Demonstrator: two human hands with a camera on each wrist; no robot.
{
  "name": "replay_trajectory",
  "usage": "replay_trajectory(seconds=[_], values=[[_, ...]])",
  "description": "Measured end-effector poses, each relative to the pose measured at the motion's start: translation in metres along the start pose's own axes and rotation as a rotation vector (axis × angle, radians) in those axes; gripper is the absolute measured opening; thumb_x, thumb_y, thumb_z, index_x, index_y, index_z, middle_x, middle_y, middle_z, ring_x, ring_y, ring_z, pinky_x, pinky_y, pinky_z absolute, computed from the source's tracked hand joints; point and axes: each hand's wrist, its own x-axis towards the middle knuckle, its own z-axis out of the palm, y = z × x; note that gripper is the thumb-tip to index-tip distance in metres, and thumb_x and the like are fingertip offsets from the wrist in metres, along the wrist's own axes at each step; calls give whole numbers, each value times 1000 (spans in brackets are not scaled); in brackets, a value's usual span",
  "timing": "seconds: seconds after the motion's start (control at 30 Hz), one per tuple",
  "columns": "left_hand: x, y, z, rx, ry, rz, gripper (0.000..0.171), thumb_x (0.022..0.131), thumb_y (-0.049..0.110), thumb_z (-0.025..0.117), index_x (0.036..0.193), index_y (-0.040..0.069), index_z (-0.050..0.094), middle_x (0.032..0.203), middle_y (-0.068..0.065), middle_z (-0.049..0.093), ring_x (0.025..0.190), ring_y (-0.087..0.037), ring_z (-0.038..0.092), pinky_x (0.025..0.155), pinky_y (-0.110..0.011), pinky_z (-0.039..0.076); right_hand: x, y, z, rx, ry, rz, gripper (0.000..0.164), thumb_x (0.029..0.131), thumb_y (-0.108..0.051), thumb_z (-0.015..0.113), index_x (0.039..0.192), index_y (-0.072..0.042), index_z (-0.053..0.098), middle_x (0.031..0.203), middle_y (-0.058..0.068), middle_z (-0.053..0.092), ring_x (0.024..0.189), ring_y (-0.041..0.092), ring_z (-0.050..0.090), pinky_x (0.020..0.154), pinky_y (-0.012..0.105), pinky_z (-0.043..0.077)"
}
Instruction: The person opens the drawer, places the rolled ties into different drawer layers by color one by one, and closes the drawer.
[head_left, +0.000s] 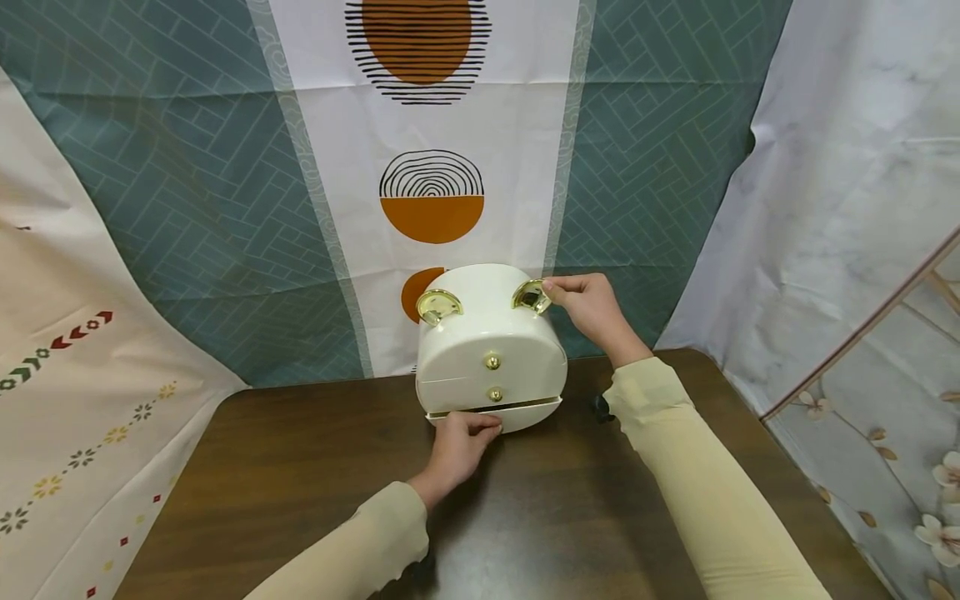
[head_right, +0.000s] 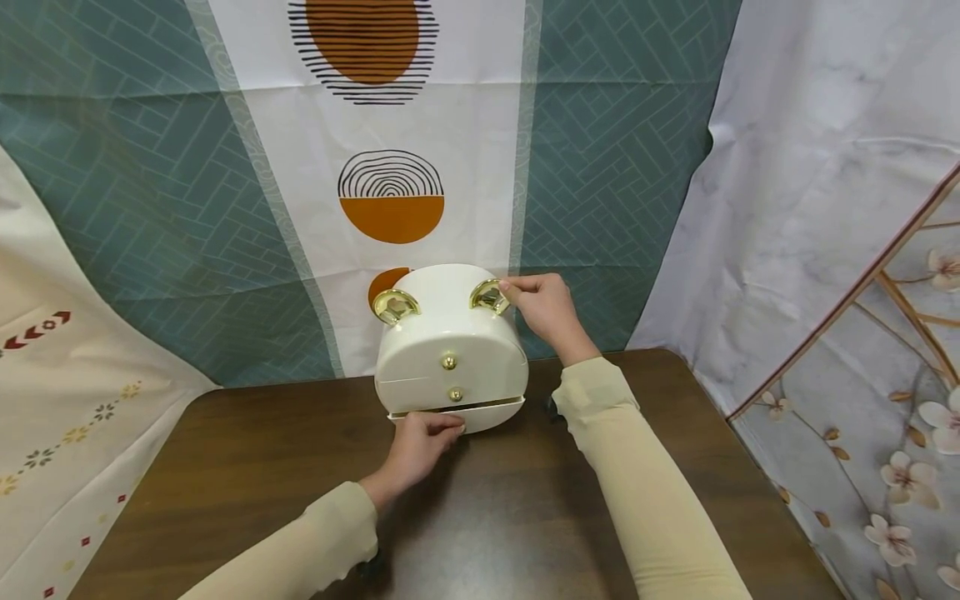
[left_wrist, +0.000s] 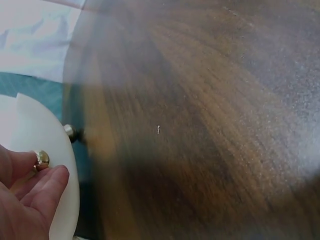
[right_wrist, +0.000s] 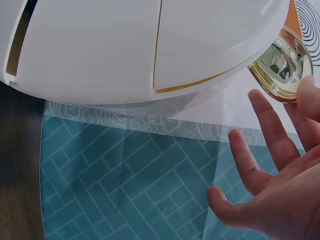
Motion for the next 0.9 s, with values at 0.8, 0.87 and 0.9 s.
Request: replay_trajectory(seconds=[0.8, 0.87, 0.9], values=[[9, -4, -7, 56, 19, -35, 9, 84, 21, 71, 91, 20, 77, 87, 9, 73, 89, -5, 66, 73, -23, 52, 1, -3, 3, 13, -31, -8, 38, 88, -44, 61, 117, -19, 67, 127, 4, 61, 129, 21, 46, 106, 48, 37], [11, -3, -8, 34, -18, -36, 10, 84, 20, 71, 92, 17, 77, 87, 6, 74, 86, -8, 67, 71, -23, 53, 1, 1, 2, 7, -34, -27, 40, 88, -45, 60, 118, -20, 67, 127, 4, 61, 128, 21, 47, 106, 47, 37], [12, -1, -10, 16, -46, -37, 11, 84, 19, 70, 93, 15, 76, 87, 4, 74, 82, -10, 67, 68, -24, 53, 0, 3, 0, 1, -40, -41, 41, 87, -47, 60, 119, -21, 66, 127, 4, 61, 128, 21, 47, 106, 47, 38]])
